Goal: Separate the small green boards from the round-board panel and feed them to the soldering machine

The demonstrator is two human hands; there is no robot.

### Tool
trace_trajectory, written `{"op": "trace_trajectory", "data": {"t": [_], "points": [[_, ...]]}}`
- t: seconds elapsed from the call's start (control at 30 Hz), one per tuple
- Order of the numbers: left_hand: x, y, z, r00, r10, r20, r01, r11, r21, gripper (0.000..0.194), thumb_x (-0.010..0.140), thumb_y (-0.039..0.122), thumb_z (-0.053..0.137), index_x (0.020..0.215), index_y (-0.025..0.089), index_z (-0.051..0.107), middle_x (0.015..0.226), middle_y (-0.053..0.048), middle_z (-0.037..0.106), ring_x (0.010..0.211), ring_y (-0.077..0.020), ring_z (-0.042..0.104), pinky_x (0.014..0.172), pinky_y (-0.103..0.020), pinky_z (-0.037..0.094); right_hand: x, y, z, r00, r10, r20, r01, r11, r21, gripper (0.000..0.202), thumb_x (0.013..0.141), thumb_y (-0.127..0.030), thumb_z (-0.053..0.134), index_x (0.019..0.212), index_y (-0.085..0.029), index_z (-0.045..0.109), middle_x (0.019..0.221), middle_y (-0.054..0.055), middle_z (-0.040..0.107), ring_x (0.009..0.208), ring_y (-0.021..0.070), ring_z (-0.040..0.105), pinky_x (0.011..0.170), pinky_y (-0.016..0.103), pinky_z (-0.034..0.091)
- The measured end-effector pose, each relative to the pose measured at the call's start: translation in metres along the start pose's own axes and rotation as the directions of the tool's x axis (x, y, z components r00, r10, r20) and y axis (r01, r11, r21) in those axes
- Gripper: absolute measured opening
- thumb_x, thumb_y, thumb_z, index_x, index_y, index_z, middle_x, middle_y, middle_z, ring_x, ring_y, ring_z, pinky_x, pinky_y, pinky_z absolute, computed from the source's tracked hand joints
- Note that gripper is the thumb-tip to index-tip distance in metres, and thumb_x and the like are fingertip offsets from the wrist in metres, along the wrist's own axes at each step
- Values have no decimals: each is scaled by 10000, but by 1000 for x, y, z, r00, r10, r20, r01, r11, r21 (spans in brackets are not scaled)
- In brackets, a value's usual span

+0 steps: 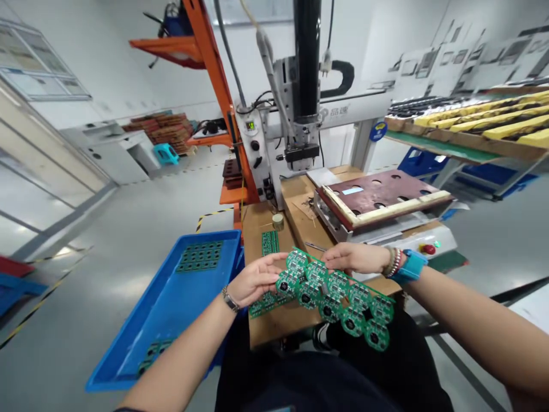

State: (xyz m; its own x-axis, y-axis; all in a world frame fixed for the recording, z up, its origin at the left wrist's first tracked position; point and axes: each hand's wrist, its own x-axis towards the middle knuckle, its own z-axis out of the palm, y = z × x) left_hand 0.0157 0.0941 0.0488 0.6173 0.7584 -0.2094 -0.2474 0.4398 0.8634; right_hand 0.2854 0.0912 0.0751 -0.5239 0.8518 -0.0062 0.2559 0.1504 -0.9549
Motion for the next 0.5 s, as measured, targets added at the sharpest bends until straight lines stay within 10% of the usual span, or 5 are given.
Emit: {"op": "trace_trajectory", "data": {"t": [0.17, 0.37, 0.43, 0.5], "points": [[0, -4, 1, 999, -1, -51, 2, 1000, 12, 473, 621, 38, 686, 1084, 131, 655, 756, -108, 710, 587, -206, 635, 531, -301, 499, 13, -6, -3, 970, 7, 241, 22, 993, -118, 232, 778, -348, 584, 685, -154, 671, 574, -50, 603, 474, 60, 498, 452, 174, 404], [1, -11, -1, 987, 62, -147, -66, 998, -19, 454, 640, 77, 692, 1082, 177, 658, 882, -109, 723, 719, -237, 665, 590, -306, 542, -12, -37, -37, 973, -114, -200, 56, 959, -277, 182, 744, -341, 637, 768, -163, 666, 642, -47, 619, 606, 85, 569, 622, 217, 460], [4, -10, -6, 981, 86, -171, -93, 995, -34, 437, 668, 96, 667, 1088, 216, 649, 999, -88, 711, 764, -231, 669, 585, -297, 558, -43, -33, -56, 860, -183, -477, 20, 945, -326, 276, 824, -396, 541, 949, -168, 633, 801, -17, 642, 766, 118, 605, 738, 267, 473], [10, -4, -11, 953, 126, -277, -150, 986, -67, 460, 648, 64, 652, 1084, 210, 650, 1026, -73, 707, 724, -208, 672, 550, -269, 568, -77, -10, -67, 649, -237, -723, -58, 932, -358, 349, 907, -419, 392, 1041, -154, 575, 866, 19, 624, 830, 138, 600, 794, 314, 471]]}}
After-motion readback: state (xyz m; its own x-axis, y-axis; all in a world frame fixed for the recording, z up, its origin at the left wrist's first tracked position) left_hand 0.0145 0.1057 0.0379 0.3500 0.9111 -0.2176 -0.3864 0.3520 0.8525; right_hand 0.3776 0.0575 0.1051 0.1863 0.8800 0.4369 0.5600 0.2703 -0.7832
